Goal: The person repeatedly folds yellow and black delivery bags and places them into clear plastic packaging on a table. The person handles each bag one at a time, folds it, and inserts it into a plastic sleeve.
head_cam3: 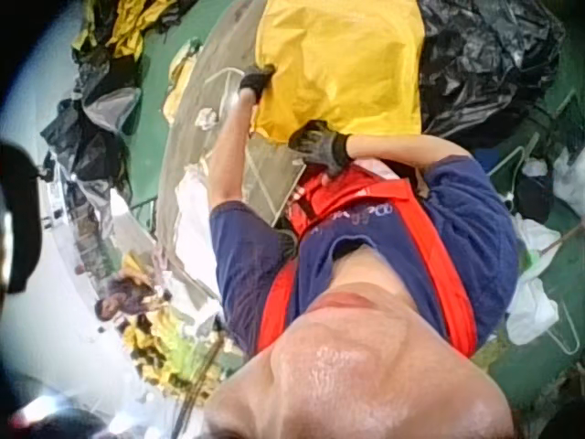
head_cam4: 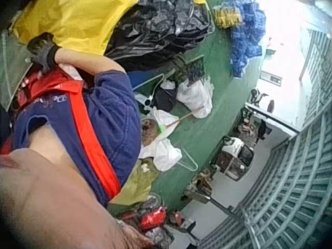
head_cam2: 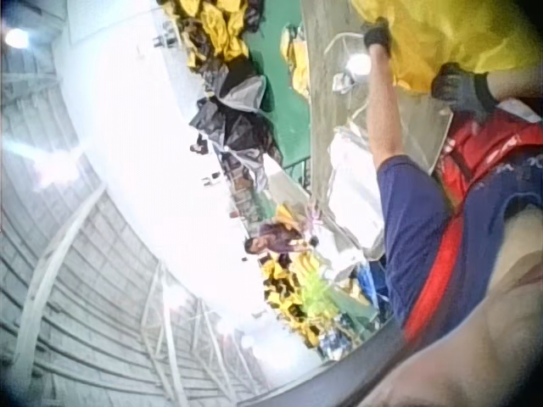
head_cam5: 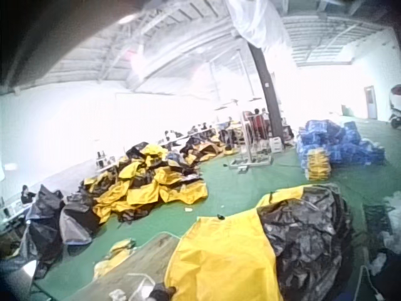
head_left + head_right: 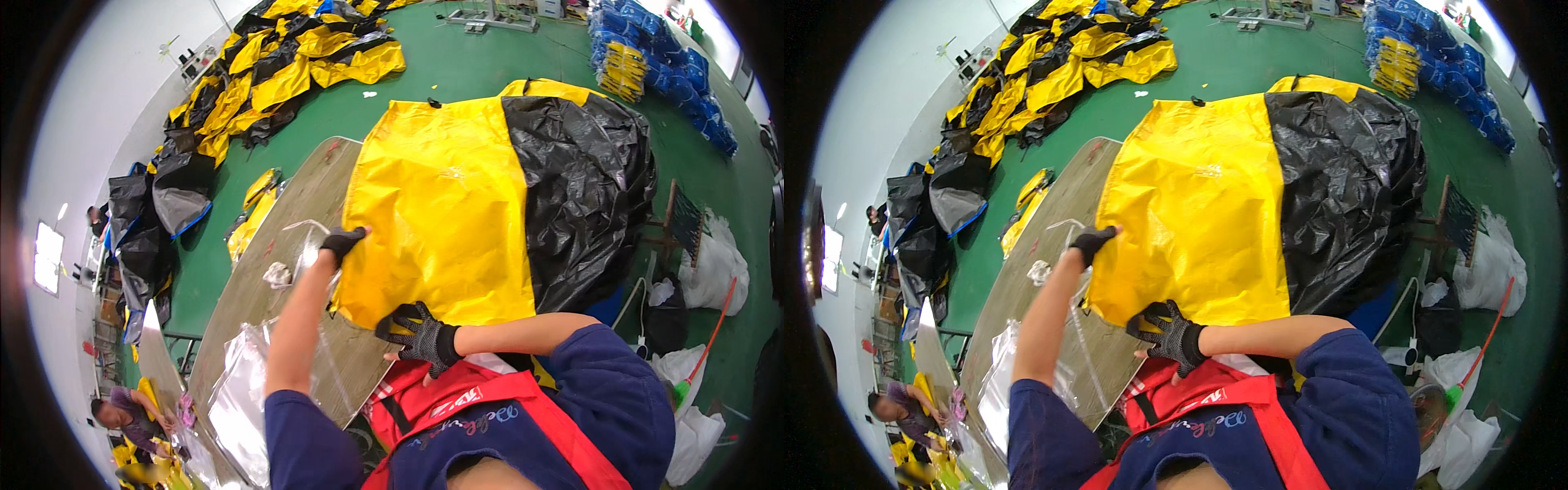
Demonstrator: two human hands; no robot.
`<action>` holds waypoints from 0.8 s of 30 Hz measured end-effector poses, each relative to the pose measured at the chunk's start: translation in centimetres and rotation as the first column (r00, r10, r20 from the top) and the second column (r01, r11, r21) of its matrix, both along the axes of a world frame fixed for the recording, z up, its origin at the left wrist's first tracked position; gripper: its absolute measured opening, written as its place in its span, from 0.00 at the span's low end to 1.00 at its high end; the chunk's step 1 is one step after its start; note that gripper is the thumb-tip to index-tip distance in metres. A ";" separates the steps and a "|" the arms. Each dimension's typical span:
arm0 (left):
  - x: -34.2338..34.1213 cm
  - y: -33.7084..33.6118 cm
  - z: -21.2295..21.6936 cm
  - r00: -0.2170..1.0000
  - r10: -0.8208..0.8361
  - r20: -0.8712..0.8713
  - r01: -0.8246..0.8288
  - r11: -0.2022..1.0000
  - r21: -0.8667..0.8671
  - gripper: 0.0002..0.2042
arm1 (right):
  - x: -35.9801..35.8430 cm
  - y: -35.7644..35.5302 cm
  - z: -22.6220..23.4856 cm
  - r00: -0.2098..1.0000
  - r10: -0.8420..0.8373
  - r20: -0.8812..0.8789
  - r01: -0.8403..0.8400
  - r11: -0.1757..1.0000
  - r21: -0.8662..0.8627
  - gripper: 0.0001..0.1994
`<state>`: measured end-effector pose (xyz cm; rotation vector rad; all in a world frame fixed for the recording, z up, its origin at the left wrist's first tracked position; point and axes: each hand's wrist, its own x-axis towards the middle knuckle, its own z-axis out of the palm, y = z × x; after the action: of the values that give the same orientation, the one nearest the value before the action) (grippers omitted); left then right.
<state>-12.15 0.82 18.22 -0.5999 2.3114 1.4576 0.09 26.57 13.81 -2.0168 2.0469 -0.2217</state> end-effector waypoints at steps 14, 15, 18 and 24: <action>45.9 -12.0 -0.8 0.711 0.495 -0.500 -0.670 0.693 -0.266 0.21 | -25.2 6.3 0.7 0.481 -0.785 -0.391 0.844 0.535 -0.034 0.20; 47.7 -11.7 -2.7 0.712 0.540 -0.449 -0.701 0.586 -0.406 0.22 | -24.3 3.9 2.7 0.447 -0.818 -0.362 0.626 0.575 -0.527 0.18; 43.9 -5.8 -1.4 0.728 0.685 0.020 -0.386 0.434 -0.814 0.25 | -29.5 1.3 8.3 0.365 -0.853 -0.372 0.550 0.520 -0.654 0.47; 25.0 2.5 0.7 0.753 -0.409 -0.515 -0.082 0.719 -0.690 0.35 | -36.1 -11.2 10.7 0.625 -0.736 -0.262 0.374 0.576 -0.727 0.15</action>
<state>12.83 3.34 18.95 0.0231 3.3806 0.7098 -36.04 15.39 24.55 -1.6893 3.3905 -0.5623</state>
